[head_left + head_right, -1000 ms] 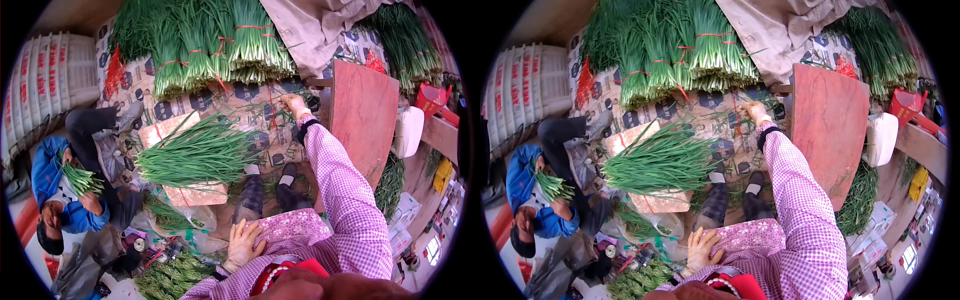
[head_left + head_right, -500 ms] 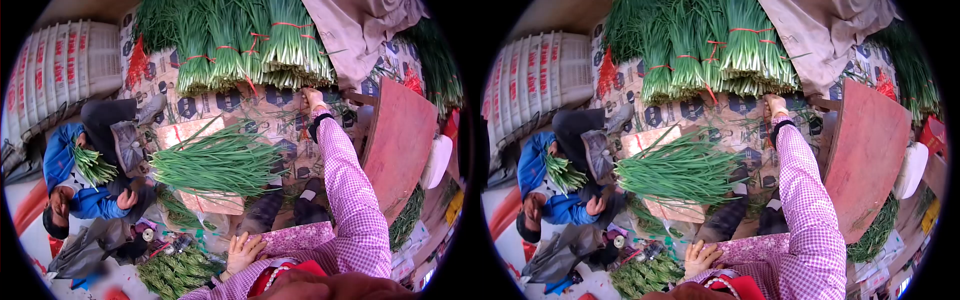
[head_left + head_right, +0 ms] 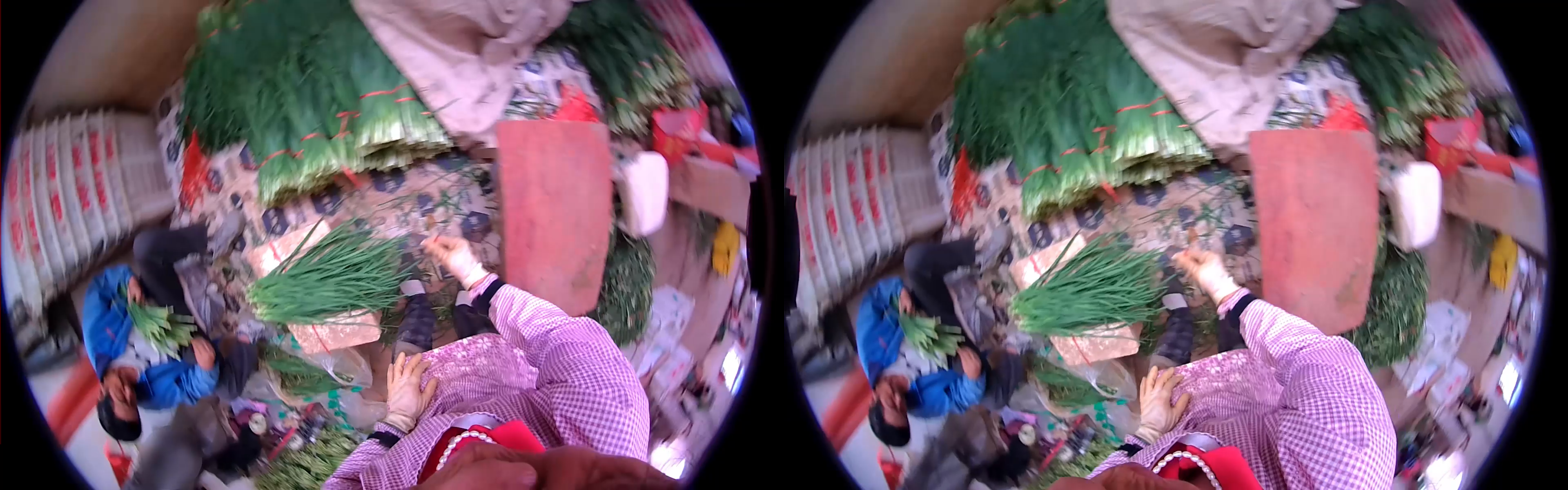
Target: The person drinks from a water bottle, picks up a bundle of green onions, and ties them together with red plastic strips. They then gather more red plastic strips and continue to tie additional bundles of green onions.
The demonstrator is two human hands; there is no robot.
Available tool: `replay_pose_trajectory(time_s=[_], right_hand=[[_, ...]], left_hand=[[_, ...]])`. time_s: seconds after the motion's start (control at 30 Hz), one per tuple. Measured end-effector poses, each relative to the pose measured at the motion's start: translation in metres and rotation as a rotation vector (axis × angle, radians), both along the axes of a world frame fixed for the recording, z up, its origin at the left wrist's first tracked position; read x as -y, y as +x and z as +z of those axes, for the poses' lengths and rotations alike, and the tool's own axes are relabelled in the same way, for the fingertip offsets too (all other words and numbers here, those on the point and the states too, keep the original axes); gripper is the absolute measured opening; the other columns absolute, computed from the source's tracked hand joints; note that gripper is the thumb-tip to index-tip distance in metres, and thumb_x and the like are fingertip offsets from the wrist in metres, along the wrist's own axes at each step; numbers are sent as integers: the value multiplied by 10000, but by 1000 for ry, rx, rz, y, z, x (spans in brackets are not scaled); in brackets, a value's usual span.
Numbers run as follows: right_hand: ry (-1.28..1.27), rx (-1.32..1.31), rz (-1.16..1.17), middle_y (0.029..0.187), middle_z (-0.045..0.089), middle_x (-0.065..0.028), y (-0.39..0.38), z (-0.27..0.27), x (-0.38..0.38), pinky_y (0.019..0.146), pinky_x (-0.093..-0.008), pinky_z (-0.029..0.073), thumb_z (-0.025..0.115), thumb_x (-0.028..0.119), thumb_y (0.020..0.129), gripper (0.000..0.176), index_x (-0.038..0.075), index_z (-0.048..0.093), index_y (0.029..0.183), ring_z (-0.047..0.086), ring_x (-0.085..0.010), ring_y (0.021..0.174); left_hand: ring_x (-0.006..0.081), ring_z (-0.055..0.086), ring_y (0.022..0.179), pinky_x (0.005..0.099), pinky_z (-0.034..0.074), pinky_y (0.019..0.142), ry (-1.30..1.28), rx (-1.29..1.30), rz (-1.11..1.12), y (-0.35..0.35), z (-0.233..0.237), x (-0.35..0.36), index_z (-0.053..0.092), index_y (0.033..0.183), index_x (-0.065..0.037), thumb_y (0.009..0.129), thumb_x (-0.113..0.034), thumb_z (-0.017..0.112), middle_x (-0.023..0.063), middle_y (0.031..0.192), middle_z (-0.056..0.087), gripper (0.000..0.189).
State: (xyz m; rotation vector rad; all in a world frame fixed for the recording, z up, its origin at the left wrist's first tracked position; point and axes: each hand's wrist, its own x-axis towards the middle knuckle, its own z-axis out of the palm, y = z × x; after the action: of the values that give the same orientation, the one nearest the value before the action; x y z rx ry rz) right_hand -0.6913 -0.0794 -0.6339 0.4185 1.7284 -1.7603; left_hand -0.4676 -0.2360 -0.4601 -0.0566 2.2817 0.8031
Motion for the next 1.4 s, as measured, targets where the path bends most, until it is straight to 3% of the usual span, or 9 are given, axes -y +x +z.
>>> replay_pose_trajectory(time_s=[0.13, 0.2, 0.27, 0.33, 0.47, 0.67, 1.07, 1.23, 1.4], right_hand=[[-146, 26, 73, 855, 678, 28, 34, 105, -16, 646, -207, 462, 671, 217, 891, 210, 73, 707, 1039, 547, -37, 712], [-183, 104, 132, 803, 656, 35, 50, 138, -23, 593, -207, 451, 662, 215, 899, 217, 61, 710, 1044, 527, -34, 650], [-287, 122, 156, 888, 673, 7, 65, 166, -36, 644, -207, 463, 655, 206, 905, 224, 57, 700, 1067, 548, -40, 711], [-356, 82, 148, 927, 684, 0, 85, 180, -47, 698, -202, 470, 649, 204, 909, 232, 55, 691, 1082, 576, -48, 783], [-443, 215, 80, 913, 686, -3, 100, 225, -79, 679, -203, 463, 578, 247, 952, 250, 52, 689, 1061, 598, -49, 771], [-481, 155, -215, 780, 641, 3, 110, 275, -119, 640, -210, 464, 589, 316, 937, 314, 51, 684, 1079, 582, -65, 693], [-342, 151, -561, 1043, 669, -35, 157, 270, -169, 740, -277, 493, 571, 306, 944, 448, 39, 512, 1299, 590, -107, 805], [-279, 274, -759, 1080, 658, -42, 194, 234, -191, 755, -309, 498, 586, 286, 921, 455, 42, 503, 1296, 593, -137, 829], [-142, 419, -1075, 1058, 654, -50, 242, 151, -228, 747, -359, 510, 643, 276, 878, 421, 85, 541, 1238, 620, -199, 881]], left_hand=[[378, 363, 1312, 526, 233, 1095, 14, -37, -25, 11, -6, -9, 594, 1198, -140, 792, -378, 662, 109, 1309, 529, 475], [387, 428, 1264, 482, 293, 1080, 81, 24, 235, 15, -15, -15, 573, 1232, -91, 787, -317, 691, 171, 1277, 546, 513], [267, 482, 1228, 378, 359, 1065, 497, 311, 711, -1, -17, -24, 518, 1256, 34, 885, -147, 630, 172, 1283, 539, 428], [266, 516, 1195, 409, 370, 1057, 1013, 527, 1139, -38, 1, -36, 484, 1303, -5, 905, -105, 599, 160, 1278, 546, 427], [275, 500, 1217, 468, 399, 1042, 1452, 709, 1326, -95, 55, -51, 437, 1357, -101, 909, -196, 591, 108, 1364, 493, 483], [299, 561, 1133, 461, 410, 1045, 1365, 683, 1306, -120, 97, -79, 589, 1129, -83, 962, -313, 523, 68, 1246, 595, 292], [329, 513, 1203, 479, 378, 1038, 1039, 766, 891, -135, 86, -122, 571, 1128, -48, 967, -399, 499, 102, 1235, 580, 393], [331, 558, 1141, 476, 412, 1016, 953, 609, 668, -174, 66, -113, 586, 1104, -14, 991, -324, 467, 156, 1187, 606, 351], [178, 640, 960, 341, 492, 886, 699, 290, 496, -250, 34, -116, 667, 1030, -39, 975, -305, 524, 80, 1031, 683, 307]])
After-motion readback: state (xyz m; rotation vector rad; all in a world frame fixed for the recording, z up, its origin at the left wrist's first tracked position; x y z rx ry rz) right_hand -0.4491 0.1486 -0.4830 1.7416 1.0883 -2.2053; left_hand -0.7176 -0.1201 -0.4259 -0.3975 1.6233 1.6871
